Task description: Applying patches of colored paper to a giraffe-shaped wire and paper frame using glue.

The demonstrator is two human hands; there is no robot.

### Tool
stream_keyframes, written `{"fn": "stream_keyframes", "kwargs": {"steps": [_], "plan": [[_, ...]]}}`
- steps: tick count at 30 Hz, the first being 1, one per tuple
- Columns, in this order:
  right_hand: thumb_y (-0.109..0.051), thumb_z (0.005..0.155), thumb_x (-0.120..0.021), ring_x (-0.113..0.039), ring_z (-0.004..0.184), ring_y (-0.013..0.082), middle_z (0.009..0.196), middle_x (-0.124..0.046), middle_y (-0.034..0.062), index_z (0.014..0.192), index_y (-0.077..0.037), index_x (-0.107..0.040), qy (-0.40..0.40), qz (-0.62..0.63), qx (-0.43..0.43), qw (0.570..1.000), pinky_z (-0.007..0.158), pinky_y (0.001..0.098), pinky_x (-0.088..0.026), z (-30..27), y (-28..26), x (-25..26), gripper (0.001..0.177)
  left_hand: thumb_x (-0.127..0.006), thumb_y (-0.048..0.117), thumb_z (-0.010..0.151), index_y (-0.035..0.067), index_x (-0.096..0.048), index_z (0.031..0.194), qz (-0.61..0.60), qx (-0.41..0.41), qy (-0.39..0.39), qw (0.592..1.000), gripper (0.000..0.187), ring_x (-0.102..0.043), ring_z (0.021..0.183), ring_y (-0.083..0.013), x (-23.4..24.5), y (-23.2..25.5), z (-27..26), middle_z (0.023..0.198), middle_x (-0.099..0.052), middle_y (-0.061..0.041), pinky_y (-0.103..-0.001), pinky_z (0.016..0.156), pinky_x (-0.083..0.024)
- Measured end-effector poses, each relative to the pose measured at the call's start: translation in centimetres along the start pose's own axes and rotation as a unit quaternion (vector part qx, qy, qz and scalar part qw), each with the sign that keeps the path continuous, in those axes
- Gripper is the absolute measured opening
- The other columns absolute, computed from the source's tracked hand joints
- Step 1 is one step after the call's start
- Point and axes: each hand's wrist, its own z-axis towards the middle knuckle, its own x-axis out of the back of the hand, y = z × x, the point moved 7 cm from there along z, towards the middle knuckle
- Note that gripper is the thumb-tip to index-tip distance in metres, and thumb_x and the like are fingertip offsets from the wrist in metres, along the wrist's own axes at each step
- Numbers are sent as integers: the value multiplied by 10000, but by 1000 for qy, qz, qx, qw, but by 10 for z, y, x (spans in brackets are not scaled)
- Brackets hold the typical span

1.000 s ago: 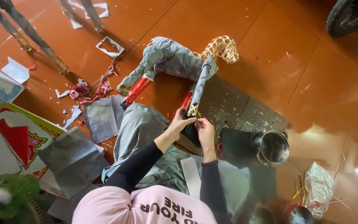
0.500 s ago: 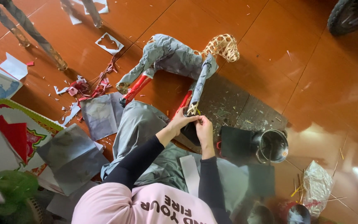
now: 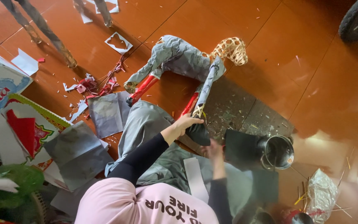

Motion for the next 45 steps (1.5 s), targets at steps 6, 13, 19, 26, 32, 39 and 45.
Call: {"fn": "stream_keyframes", "kwargs": {"steps": [6,13,19,26,32,39,45], "plan": [[-479,940,-553,-566,1287,222,1490,-495,49,1558,-155,-305,-132,-163,19,978,960,379,-545,-74,-63,-114,741,-835,173,758,18,-666,1166,-4,-25,-13,1000,468,-679,1008,-239,-5,-3,2,1096,-719,-138,-404,833,-546],[-588,1050,-488,-591,1257,276,1415,-608,142,1494,41,-464,-135,232,81,960,1083,422,-482,-57,-85,-142,770,-818,112,775,0,-674,1057,-73,-42,-48,995,335,-701,810,-211,-10,0,-20,929,-722,-121,-379,700,-581],[-404,1022,-563,-608,1194,250,1307,-649,90,1428,-39,-508,8,402,47,915,989,426,-500,-42,-85,-133,549,-827,129,782,-7,-674,1062,-68,-47,-43,996,348,-680,817,-232,-10,-2,-24,931,-704,-139,-407,706,-568],[-247,1027,-574,-572,1238,245,1382,-584,116,1501,-106,-428,180,300,182,919,1041,406,-484,-55,-135,-121,516,-779,208,799,-3,-679,1152,-30,-26,-47,998,423,-723,871,-242,-10,5,-34,1010,-739,-152,-397,752,-594],[-199,1081,-509,-507,1377,287,1517,-509,206,1540,-71,-379,202,59,288,934,1153,377,-395,-30,-155,-110,495,-760,394,854,22,-655,1256,38,-15,-59,997,557,-697,988,-230,-6,-7,-22,1129,-725,-148,-396,829,-569],[-205,1112,-456,-446,1457,316,1583,-448,211,1565,-57,-378,162,-104,310,931,1194,393,-347,-5,-175,-116,482,-400,805,868,125,-445,1528,109,35,-55,992,949,-498,1378,-395,-3,-1,-38,1498,-527,-214,-625,1021,-445],[-238,1073,-542,-380,1463,347,1593,-325,222,1588,-60,-308,153,-197,340,907,1181,429,-357,28,-172,-112,594,-330,784,848,206,-349,1579,162,99,-68,979,932,-505,1372,-500,-5,47,-108,1570,-419,-185,-723,987,-467]]}}
